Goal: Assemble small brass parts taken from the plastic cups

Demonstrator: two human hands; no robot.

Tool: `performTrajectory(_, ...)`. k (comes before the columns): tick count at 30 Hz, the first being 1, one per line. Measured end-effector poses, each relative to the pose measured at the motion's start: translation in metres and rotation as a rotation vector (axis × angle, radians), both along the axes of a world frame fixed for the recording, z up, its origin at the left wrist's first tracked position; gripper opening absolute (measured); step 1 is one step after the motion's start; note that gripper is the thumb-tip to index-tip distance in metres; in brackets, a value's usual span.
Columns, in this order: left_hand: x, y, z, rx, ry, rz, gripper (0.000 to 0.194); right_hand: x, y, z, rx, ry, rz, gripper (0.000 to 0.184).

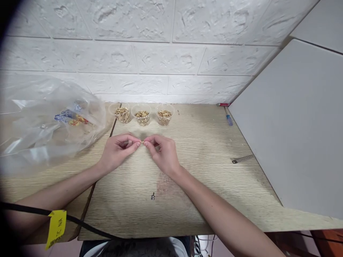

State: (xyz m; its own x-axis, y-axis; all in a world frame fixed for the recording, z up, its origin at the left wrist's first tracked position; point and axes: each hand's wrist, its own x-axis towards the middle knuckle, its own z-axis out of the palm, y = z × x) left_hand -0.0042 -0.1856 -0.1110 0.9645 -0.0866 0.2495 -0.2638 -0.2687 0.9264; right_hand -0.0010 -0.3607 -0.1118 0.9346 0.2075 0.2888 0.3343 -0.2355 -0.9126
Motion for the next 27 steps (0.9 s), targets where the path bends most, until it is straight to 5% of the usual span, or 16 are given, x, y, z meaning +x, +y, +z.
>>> performTrajectory(10, -0.0026, 0.0010, -0.0027, 0.088, -0.165, -0.019, 0.011, -0.0019, 0.0024, 0.0022, -0.087, 0.034, 0.018, 0.021)
performTrajectory(16, -0.0030, 0.0015, -0.0022, 0.108, -0.203, -0.035, 0.012, -0.0020, 0.0061, 0.0010, 0.073, 0.172, 0.033, 0.024)
performTrajectory(27, 0.0007, 0.0039, -0.0020, 0.037, -0.017, -0.017, 0.016, 0.0022, 0.0040, -0.0034, 0.105, 0.191, -0.001, 0.028)
